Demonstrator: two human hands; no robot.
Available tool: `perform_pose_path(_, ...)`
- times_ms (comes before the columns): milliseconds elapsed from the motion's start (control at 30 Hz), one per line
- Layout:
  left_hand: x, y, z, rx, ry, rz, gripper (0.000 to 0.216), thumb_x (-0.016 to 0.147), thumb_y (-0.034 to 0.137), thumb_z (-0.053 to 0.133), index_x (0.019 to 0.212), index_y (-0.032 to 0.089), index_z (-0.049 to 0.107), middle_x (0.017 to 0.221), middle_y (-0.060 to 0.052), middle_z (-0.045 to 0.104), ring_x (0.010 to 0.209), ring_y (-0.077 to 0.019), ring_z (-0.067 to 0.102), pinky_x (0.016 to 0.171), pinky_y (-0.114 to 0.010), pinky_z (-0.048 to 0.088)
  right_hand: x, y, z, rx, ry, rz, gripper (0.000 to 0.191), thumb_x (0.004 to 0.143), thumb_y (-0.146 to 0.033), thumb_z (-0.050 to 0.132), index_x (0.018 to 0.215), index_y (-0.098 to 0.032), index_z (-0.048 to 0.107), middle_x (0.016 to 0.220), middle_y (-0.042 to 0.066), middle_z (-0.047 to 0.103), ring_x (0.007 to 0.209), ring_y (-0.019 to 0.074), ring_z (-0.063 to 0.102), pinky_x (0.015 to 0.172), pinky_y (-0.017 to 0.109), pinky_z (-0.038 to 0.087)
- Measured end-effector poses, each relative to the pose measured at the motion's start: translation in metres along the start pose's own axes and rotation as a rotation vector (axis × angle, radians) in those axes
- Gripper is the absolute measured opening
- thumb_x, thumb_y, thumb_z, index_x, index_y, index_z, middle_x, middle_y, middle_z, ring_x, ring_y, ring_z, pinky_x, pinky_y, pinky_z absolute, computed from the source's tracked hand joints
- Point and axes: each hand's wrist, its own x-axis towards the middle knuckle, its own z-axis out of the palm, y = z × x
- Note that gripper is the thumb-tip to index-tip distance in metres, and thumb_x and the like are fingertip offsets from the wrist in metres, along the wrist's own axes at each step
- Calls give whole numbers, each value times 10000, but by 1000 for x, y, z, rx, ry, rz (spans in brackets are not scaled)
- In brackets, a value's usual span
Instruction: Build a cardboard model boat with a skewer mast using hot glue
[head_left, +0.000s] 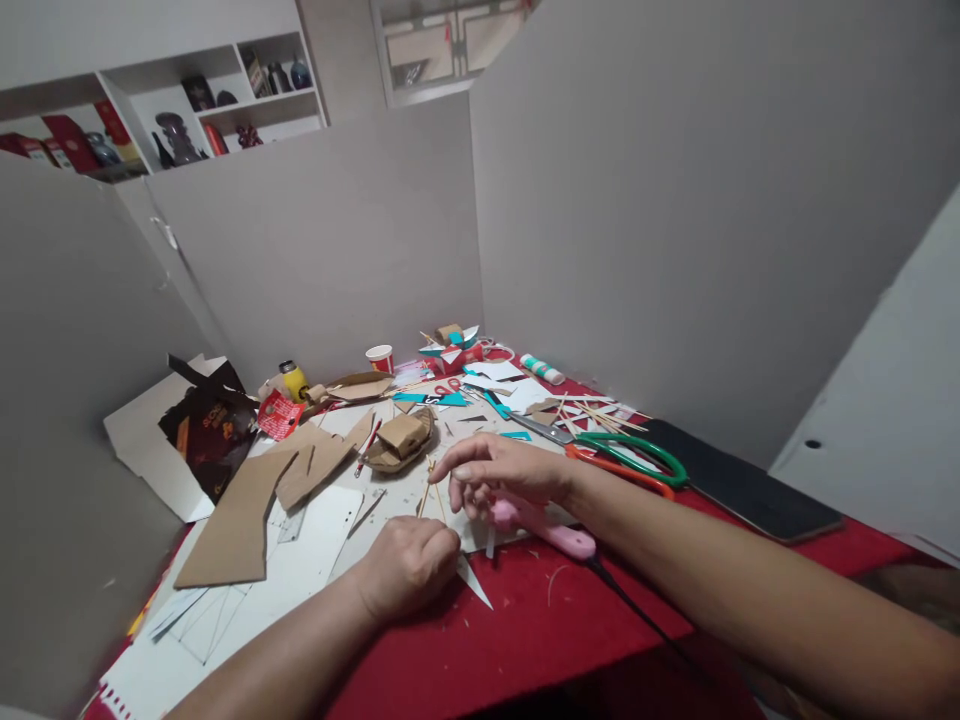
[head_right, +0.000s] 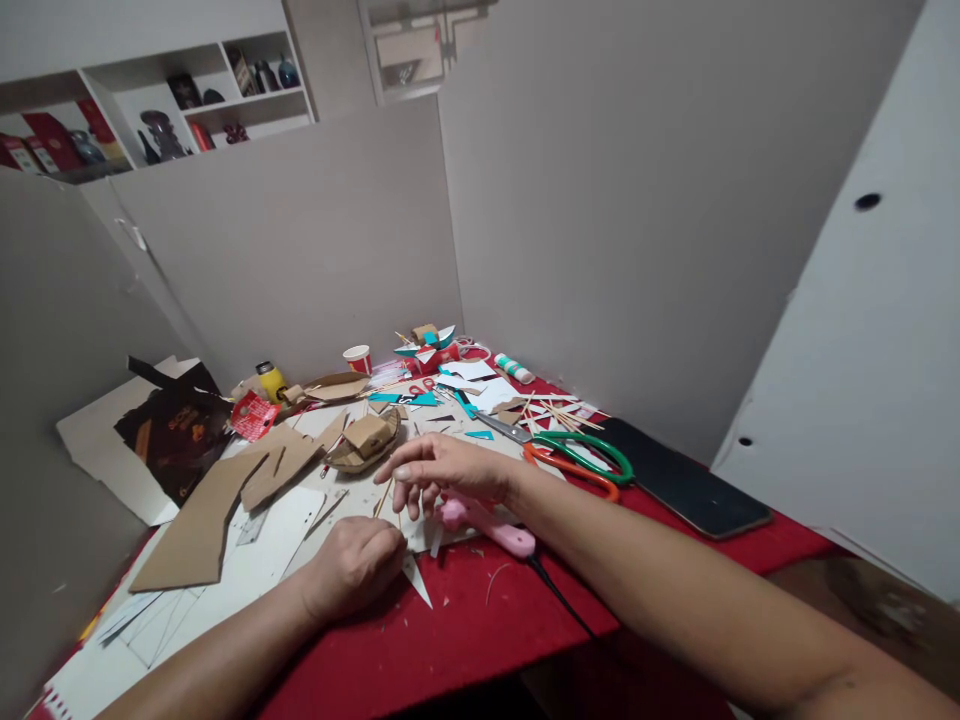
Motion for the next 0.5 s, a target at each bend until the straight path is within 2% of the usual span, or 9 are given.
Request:
perform_pose_path(200, 2, 1, 1, 6, 14, -39, 152, 792, 120, 476, 687, 222, 436, 532, 24, 521, 427, -126, 448, 424, -264, 323, 0, 0, -1, 6, -9, 5, 320, 816, -350, 682, 1060, -144, 685, 788, 43, 702, 547, 81, 605, 480, 173, 466)
perform_pose_path(333, 2, 1, 2, 18, 5, -66, 119, 760, 125, 485, 709, 222, 439, 541, 13, 538, 435, -135, 465, 421, -260, 344, 1, 0, -2, 18, -9, 17, 301, 814, -350, 690, 1039, -149, 690, 785, 41, 710, 598, 96, 641, 518, 175, 477)
perform_pose_path(500, 0, 0, 5, 48, -15, -93, 98, 807, 174, 505, 722, 201, 463, 561, 32, 532, 446, -116, 464, 434, -243, 362, 1, 1, -3, -32, -44, 17, 309, 826, -352, 681, 1066, -159, 688, 814, 44, 720, 638, 95, 650, 563, 176, 482)
